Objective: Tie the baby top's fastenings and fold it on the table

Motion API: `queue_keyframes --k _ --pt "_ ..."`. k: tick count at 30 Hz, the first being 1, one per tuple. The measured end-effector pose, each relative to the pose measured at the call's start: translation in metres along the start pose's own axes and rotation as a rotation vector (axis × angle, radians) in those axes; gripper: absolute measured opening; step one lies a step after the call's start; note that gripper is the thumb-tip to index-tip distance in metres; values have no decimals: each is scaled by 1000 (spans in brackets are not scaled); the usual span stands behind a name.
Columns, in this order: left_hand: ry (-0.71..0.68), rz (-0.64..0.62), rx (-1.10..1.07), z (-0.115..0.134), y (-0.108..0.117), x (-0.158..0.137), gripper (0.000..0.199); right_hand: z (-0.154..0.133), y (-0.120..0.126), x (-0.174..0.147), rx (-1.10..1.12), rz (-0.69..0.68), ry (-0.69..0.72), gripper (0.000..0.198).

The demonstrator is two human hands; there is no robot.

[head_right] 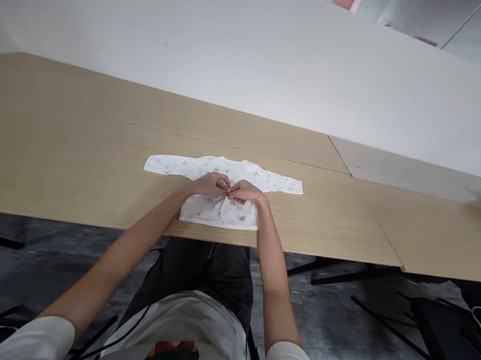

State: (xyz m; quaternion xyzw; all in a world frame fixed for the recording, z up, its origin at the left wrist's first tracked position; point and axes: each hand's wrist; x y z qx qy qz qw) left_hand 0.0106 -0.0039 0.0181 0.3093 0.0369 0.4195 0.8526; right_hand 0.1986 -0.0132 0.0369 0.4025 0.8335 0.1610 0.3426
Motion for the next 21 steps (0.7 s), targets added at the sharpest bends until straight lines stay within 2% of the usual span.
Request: queue_keyframes --k 7,13,18,20,21 --pt "17 -71 43 -6 2 0 24 4 2 3 13 -8 -22 16" --pt "64 -57 189 -9 4 -2 27 5 2 2 10 79 -103 12" --pt "34 -121 187 -9 12 -1 45 8 5 4 27 85 -126 21" --pt "40 -73 162 -12 25 -2 51 11 17 8 107 187 -124 23" --pt "51 -2 162 -15 34 -3 50 14 26 10 162 294 -126 23"
Point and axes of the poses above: each hand's wrist, its own x-axis towards the middle knuckle, its own y-axis out of the back of the hand, z = x × y, and after that the axes turned 10 degrees about -y, right-handed
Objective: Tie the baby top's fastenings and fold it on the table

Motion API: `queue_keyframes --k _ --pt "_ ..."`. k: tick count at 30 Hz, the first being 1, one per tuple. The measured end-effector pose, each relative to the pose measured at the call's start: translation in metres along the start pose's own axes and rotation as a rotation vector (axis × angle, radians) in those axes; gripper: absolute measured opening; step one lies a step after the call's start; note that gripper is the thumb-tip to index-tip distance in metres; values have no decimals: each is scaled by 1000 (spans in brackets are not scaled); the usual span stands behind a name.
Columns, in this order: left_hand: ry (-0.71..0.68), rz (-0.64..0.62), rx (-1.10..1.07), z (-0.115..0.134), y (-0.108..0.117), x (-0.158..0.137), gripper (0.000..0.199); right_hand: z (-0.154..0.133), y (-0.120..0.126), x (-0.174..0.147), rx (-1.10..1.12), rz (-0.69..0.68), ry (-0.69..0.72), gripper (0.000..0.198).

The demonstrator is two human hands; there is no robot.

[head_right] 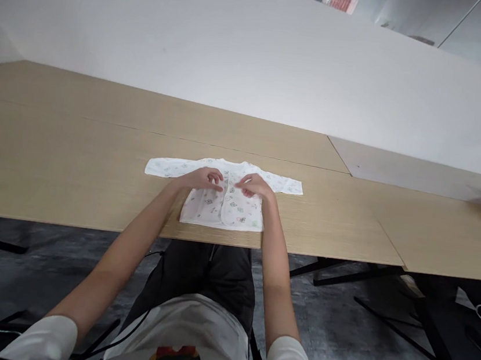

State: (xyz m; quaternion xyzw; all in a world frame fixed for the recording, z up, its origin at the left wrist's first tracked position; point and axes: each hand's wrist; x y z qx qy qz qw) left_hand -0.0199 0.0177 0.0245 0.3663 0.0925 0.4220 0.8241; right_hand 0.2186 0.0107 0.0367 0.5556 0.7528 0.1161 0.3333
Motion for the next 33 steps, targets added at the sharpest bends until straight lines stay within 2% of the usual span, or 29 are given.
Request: queue_keyframes --k 2,4,6,9,11,14,17,19,21,23,26,29,31,33 --pt "51 193 74 -13 18 -2 42 5 19 11 85 294 -14 20" --pt "134 364 267 -31 35 -5 35 14 38 22 32 580 -39 20" --pt "238 416 470 -49 46 -10 33 30 53 30 -137 724 -48 25" --pt "340 357 608 -72 49 -19 36 57 61 36 -407 696 -53 33" --pt "341 336 635 -80 47 -25 38 72 60 37 -527 677 -38 34" --pt "330 345 657 -84 43 -28 35 84 54 36 -641 741 -7 35" --pt "333 323 679 -83 42 -28 30 85 50 34 -756 794 -47 34" --pt "327 258 693 -81 46 -25 29 81 52 34 -862 772 -76 34" --pt "335 182 691 -75 57 -19 30 74 61 33 -974 713 -85 35" --pt "360 171 691 -61 78 -11 31 62 80 31 -1049 716 -67 36" --pt "357 343 752 -26 119 3 35 33 121 19 -1034 949 46 42" --pt "180 561 882 5 153 6 43 9 155 0 -913 1220 196 49" --pt "69 611 964 11 160 -2 49 9 162 -11 -844 1311 263 52" --pt "8 558 1020 2 152 -18 52 25 155 -19 -838 1304 325 53"
Point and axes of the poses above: each hand's wrist, its own x-axis towards the middle knuckle, its own y-axis out of the back of the hand, z = x × y, and after that the axes turned 10 degrees about -y, right-handed
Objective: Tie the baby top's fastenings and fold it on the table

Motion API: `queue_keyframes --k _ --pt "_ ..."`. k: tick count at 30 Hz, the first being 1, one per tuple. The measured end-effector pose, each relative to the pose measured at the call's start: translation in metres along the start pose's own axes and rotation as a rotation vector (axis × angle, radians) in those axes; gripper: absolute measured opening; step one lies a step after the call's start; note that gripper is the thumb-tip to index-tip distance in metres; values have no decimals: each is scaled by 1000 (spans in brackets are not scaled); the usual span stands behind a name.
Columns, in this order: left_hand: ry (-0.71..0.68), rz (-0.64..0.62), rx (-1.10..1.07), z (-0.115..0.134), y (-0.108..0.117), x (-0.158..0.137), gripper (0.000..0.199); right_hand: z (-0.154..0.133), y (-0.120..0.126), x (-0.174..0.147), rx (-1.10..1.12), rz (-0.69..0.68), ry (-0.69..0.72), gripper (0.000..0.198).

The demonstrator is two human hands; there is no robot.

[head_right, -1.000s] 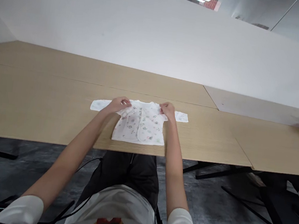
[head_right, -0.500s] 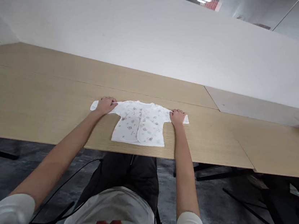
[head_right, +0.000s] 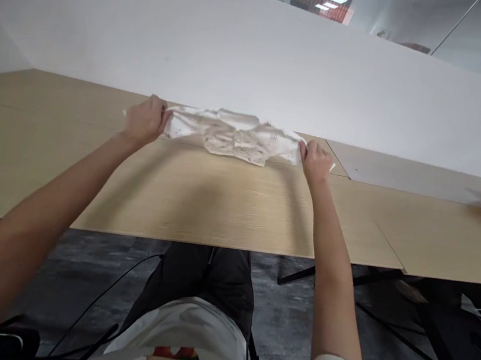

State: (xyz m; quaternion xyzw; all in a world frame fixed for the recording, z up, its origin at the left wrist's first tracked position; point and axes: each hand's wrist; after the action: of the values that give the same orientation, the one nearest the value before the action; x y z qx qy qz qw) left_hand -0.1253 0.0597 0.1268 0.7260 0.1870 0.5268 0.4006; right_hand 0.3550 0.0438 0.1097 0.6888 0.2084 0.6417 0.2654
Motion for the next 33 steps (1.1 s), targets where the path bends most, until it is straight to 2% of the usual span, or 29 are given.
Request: queue_keyframes --k 2,4,7,8,10,12,14,16,18,21,23,25,27,29,31,33 --pt "-120 -109 -12 -2 -14 -34 51 8 -7 -32 17 -58 92 54" --pt "-335 -245 -93 -2 -31 -73 47 17 -15 -69 20 -169 195 57" --pt "-509 -281 -214 -1 -50 -125 41 30 -19 -114 22 -309 339 59" --pt "-507 -270 -234 0 -54 -136 40 34 -18 -124 18 -340 377 58" --pt "-417 -224 -252 2 -57 -150 40 44 -12 -136 -4 -392 427 54" --pt "-270 -180 -268 5 -57 -152 41 53 -4 -141 -34 -449 453 45" --pt "-167 -186 -318 5 -58 -150 42 62 3 -144 -79 -513 440 32" --pt "-117 -220 -365 4 -58 -146 42 70 7 -146 -132 -569 366 23" --pt "-71 -241 -373 2 -59 -144 40 75 9 -148 -171 -603 222 23" --pt "61 -270 -356 -3 -61 -141 40 78 9 -147 -161 -618 -124 32" --pt "184 -286 -359 -5 -63 -139 41 77 8 -145 -88 -615 -393 39" --pt "282 -278 -338 -5 -68 -137 43 74 6 -142 24 -613 -576 43" --pt "305 -261 -306 -6 -73 -137 44 70 4 -140 102 -628 -634 47" --pt "281 -248 -310 -7 -77 -138 41 66 3 -138 104 -660 -626 48" --pt "269 -219 -368 -8 -78 -140 38 61 2 -133 99 -685 -604 44" --pt "295 -178 -470 -9 -78 -142 34 54 2 -124 152 -638 -594 39"
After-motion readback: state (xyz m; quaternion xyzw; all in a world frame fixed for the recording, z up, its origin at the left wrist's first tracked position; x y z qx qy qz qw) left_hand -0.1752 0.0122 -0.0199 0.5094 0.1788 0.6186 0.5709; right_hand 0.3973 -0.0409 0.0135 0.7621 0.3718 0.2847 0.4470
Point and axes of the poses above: each hand's wrist, its own x-axis towards the middle knuckle, its own y-axis out of the back of the hand, z = x × y, and after that the axes turned 10 degrees about -y, right-handed
